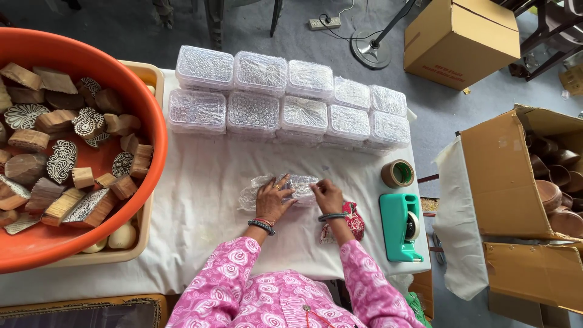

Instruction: The person wraps small wooden blocks in bubble wrap and secures them with tape. They then wipe the blocks with a cloth and place them into a clear plastic container.

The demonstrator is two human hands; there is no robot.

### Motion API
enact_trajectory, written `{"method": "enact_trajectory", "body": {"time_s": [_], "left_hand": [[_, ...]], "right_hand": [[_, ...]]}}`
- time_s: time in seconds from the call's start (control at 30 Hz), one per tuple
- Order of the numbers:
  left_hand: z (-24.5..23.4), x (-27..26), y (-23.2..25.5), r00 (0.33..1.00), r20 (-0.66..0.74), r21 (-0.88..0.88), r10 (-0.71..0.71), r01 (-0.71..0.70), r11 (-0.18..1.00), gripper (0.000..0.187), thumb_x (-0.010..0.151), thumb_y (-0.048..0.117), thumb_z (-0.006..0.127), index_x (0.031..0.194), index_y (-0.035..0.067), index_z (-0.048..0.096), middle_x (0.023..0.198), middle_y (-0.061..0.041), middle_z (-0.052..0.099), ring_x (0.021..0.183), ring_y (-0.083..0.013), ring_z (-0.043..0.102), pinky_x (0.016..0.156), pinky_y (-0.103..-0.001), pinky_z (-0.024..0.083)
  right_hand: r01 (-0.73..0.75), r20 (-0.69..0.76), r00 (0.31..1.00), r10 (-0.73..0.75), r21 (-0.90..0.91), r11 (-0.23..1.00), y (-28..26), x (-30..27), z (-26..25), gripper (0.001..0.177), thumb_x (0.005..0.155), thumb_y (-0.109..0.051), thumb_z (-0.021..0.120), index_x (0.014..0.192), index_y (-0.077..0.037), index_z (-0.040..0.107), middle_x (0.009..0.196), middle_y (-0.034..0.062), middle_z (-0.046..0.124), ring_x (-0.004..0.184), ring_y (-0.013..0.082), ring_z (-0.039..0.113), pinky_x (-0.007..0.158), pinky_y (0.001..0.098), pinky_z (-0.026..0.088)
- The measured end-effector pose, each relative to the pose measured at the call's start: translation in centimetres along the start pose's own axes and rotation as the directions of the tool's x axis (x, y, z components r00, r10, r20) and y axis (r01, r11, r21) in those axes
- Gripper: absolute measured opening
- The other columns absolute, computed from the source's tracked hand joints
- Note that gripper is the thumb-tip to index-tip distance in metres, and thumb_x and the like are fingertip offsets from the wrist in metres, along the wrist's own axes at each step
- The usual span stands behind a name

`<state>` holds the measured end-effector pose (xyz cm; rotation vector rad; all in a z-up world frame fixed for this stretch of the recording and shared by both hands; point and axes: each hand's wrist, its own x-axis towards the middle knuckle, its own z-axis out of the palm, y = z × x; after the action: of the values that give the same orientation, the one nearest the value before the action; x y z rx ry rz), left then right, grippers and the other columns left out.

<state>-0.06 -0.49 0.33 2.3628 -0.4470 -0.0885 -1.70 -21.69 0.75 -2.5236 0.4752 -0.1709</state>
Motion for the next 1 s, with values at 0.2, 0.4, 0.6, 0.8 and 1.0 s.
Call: {"method": "enact_trajectory", "body": {"time_s": [0.2,0.4,0.6,0.8,1.0], "left_hand": [[0.2,-0.8,-1.5,0.970,-0.230,-0.354,-0.080,-0.007,0.935,0.028,0.090,0.024,0.074,0.116,0.014,0.077,0.140,-0.004,0.063,0.131,-0.0309,0.056,0.109,-0.042,0.047],[-3.5,-4.0,-4.8,0.870,-0.400,-0.386,-0.289,0.126,0.914,0.026,0.092,0.019,0.070,0.117,0.011,0.075,0.129,-0.004,0.069,0.123,-0.0249,0.063,0.106,-0.038,0.051],[-3.6,-6.2,-7.2,0.793,-0.331,-0.323,-0.511,0.414,0.851,0.069,0.084,0.034,0.079,0.143,0.007,0.054,0.146,-0.014,0.048,0.133,-0.0353,0.049,0.106,-0.045,0.045],[-2.6,-3.3,-8.5,0.808,-0.405,-0.231,-0.429,0.363,0.903,0.086,0.084,0.043,0.082,0.150,0.005,0.041,0.151,-0.020,0.043,0.137,-0.0390,0.045,0.110,-0.047,0.042],[-4.5,0.5,-5.1,0.982,-0.049,0.269,0.182,-0.162,0.949,0.087,0.079,0.044,0.081,0.151,0.018,0.041,0.155,-0.008,0.044,0.145,-0.0304,0.035,0.115,-0.053,0.024]], "right_hand": [[0.160,-0.063,0.987,-0.150,0.196,0.968,-1.3,-3.7,-3.7,0.021,0.088,-0.026,0.078,0.101,-0.010,0.075,0.094,0.0070,0.071,0.082,0.0191,0.071,0.063,0.0328,0.058],[0.338,-0.089,0.937,-0.338,-0.012,0.941,-1.4,-6.1,-2.9,0.033,0.084,-0.024,0.081,0.115,-0.013,0.075,0.116,0.0080,0.066,0.111,0.0289,0.060,0.093,0.0418,0.052],[0.363,-0.037,0.929,-0.369,-0.104,0.926,-3.4,-5.0,-1.2,0.047,0.086,-0.027,0.079,0.131,-0.018,0.068,0.137,0.0058,0.060,0.132,0.0311,0.051,0.100,0.0476,0.042],[0.433,0.005,0.900,-0.437,-0.142,0.890,-2.0,-3.5,2.3,0.063,0.084,-0.023,0.077,0.144,-0.027,0.058,0.151,0.0038,0.052,0.139,0.0306,0.046,0.109,0.0475,0.036],[0.480,0.144,0.877,-0.458,-0.240,0.844,-2.9,-2.9,1.8,0.078,0.083,-0.020,0.075,0.154,-0.031,0.044,0.161,0.0060,0.039,0.140,0.0314,0.042,0.107,0.0499,0.035]]}}
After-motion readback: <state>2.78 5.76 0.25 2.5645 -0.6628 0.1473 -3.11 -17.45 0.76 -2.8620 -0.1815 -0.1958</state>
